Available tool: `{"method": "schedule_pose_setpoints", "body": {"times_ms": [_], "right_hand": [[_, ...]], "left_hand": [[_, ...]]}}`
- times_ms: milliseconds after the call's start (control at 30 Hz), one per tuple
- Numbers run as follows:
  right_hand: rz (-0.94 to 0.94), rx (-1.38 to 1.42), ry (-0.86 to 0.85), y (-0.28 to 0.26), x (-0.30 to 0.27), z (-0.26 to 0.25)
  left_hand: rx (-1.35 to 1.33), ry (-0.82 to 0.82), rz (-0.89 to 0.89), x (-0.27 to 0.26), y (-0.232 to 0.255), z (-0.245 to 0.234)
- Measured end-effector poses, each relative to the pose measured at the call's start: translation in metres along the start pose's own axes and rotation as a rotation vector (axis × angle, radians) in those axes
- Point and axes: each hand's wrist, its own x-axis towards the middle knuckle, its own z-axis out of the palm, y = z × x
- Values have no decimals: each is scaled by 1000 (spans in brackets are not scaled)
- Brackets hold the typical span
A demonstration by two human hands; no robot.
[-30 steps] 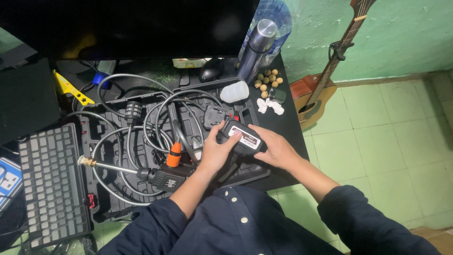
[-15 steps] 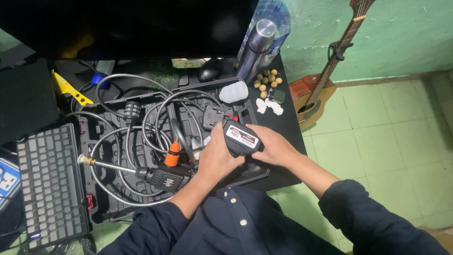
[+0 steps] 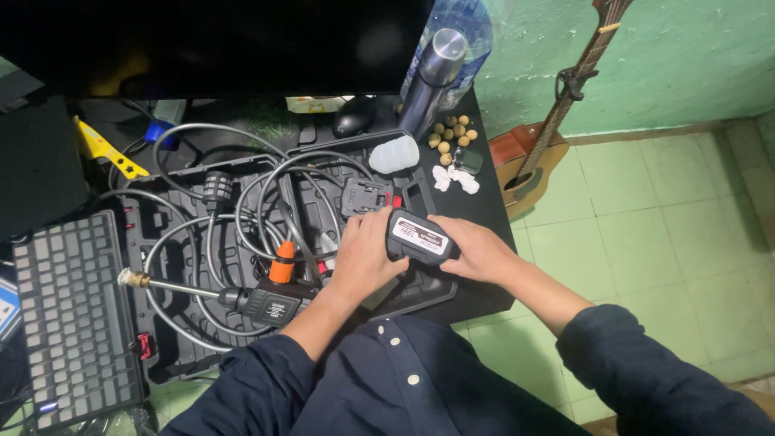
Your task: The person attaches a battery pack to a cordless drill, repeatedly removing and reattaching it to test the fit. They then handle a white USB cable and plug near a laptop and keyboard.
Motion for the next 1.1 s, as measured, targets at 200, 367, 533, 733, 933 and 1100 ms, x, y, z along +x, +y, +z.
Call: {"method": "schedule_pose_setpoints", "body": {"times_ms": [200, 367, 533, 733, 933, 1100], "right_hand": [[485, 234, -127, 17, -22, 10], [558, 987, -112, 31, -37, 45], [740, 712, -324, 25, -28, 52], [389, -77, 40, 3, 3, 33], [167, -158, 35, 7, 71, 51], [159, -224, 5, 6, 105, 73]], "left_hand": [[-20, 147, 117, 0, 1, 1], [-79, 165, 85, -6, 2, -5], [-105, 168, 53, -5, 4, -4], [-93, 171, 53, -5, 0, 0], [-94, 160, 28, -4, -5, 5], [-157, 222, -16, -7, -5, 6]]}}
